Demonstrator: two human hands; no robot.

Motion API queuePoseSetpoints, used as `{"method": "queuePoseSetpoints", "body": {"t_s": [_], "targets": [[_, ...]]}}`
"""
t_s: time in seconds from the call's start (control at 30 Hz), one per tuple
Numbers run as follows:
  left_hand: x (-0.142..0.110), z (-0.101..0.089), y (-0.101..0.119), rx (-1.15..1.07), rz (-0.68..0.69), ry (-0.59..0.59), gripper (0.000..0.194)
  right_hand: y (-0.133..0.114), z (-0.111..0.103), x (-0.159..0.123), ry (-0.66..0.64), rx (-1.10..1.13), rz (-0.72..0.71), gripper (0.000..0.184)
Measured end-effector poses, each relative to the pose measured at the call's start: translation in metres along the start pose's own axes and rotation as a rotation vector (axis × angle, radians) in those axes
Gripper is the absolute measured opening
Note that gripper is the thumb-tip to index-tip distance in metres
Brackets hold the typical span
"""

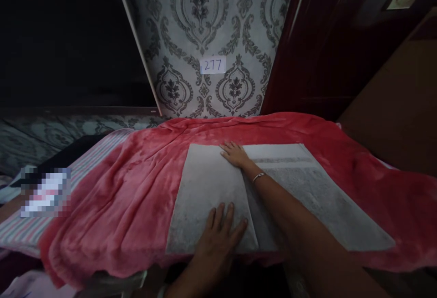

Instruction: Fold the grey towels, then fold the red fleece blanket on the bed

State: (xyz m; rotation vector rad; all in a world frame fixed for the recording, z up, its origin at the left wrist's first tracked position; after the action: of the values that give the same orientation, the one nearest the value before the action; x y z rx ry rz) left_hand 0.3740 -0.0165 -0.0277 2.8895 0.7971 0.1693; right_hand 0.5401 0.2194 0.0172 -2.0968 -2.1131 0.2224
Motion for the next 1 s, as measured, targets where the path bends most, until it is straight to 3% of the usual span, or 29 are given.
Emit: {"method": "queuePoseSetpoints", "body": {"t_s": [0.23,0.4,0.47,0.57,0.63,0.7,0.83,1.0], "targets": [[0.007,0.01,-0.003,-0.028,-0.012,-0.018,0.106,0.003,0.001,0.004,0.019,-0.013,0.047,0.057],[-0.013,-0.027,-0.002,-0.083,0.127,-0.032,0.099,-0.008,-0.012,-0.004,0.024,-0.042,0.082,0.058],[-0.027,-0.047,-0.01,-0.078,0.141,0.007,0.089,-0.03,-0.015,-0.012,0.056,-0.056,0.02,0.058],[-0.042,-0.068,-0.041,-0.005,0.002,0.143,0.071,-0.088,-0.005,-0.033,0.024,-0.03,-0.276,0.058],[-0.046,-0.07,-0.059,0.044,-0.091,0.214,0.065,-0.122,0.008,-0.046,-0.055,0.01,-0.467,0.057],[-0.047,-0.064,-0.07,0.082,-0.141,0.247,0.067,-0.138,0.017,-0.048,-0.103,0.032,-0.538,0.057],[-0.046,-0.051,-0.071,0.136,-0.16,0.267,0.074,-0.13,0.019,-0.019,-0.11,0.024,-0.435,0.057],[-0.049,-0.051,-0.067,0.148,-0.164,0.259,0.078,-0.113,0.015,0.018,-0.103,0.02,-0.315,0.058]]}}
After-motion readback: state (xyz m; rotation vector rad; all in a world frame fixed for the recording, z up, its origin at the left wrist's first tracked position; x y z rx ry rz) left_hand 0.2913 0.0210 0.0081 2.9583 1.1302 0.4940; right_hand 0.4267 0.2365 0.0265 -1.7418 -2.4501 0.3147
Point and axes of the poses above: each hand's wrist, its own x-axis towards the middle knuckle, its own z-axis out of the palm, y = z × x, the point moved 8 cm from there along x, towards the middle knuckle, and after that the axes turned 2 degrees about z, right-handed, at the moved point
